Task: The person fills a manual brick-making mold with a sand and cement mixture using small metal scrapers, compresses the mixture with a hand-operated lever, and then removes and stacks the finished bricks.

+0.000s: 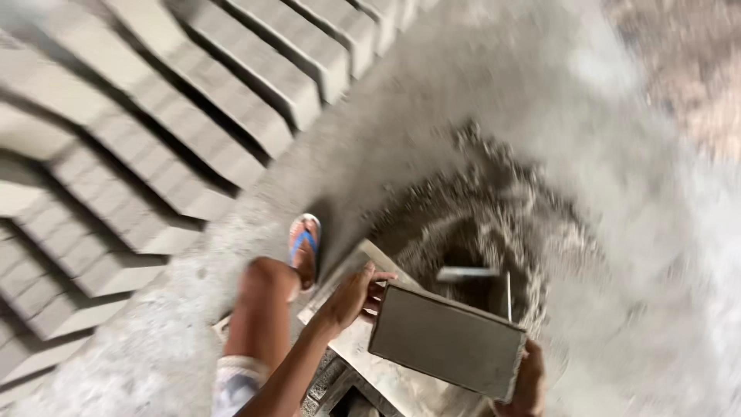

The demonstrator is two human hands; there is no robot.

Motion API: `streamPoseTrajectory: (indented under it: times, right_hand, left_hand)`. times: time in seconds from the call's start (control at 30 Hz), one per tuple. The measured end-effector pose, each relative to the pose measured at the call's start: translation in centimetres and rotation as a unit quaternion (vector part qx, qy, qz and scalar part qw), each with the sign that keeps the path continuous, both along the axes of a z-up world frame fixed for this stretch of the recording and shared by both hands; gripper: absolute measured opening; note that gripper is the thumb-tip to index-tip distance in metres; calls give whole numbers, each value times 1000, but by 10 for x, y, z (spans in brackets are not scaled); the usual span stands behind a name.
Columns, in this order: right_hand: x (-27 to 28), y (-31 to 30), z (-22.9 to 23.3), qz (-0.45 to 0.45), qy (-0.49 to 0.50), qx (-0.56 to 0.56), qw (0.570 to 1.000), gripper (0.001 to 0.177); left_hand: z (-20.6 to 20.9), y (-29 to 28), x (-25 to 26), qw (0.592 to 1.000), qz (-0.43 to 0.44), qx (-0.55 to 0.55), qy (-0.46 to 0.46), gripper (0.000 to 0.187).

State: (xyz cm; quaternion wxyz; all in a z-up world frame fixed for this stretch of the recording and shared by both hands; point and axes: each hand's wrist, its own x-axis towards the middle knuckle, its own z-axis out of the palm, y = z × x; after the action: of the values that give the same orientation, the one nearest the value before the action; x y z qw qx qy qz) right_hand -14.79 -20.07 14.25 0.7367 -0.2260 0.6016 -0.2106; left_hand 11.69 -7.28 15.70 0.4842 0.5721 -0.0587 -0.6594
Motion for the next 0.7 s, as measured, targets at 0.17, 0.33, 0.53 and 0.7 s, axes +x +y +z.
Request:
streamPoseTrajectory:
  times: [0.17,0.33,0.53,0.7]
  right_hand:
    - [134,-76,216,105,-62,-31,992,70]
    - [326,-32,353,41,-361,-141,921,61]
    - [464,-53,304,149,-181,-480,845,40]
    - [553,-76,315,255,-342,32,904,53]
  left_hand:
    - [181,5,102,980,175,-72,66,64]
    - [307,21,193,950,286,-85,93,55]
    - [311,28,235,908,395,-131,42,51]
    - [238,12,263,860,458,-222,-23,43]
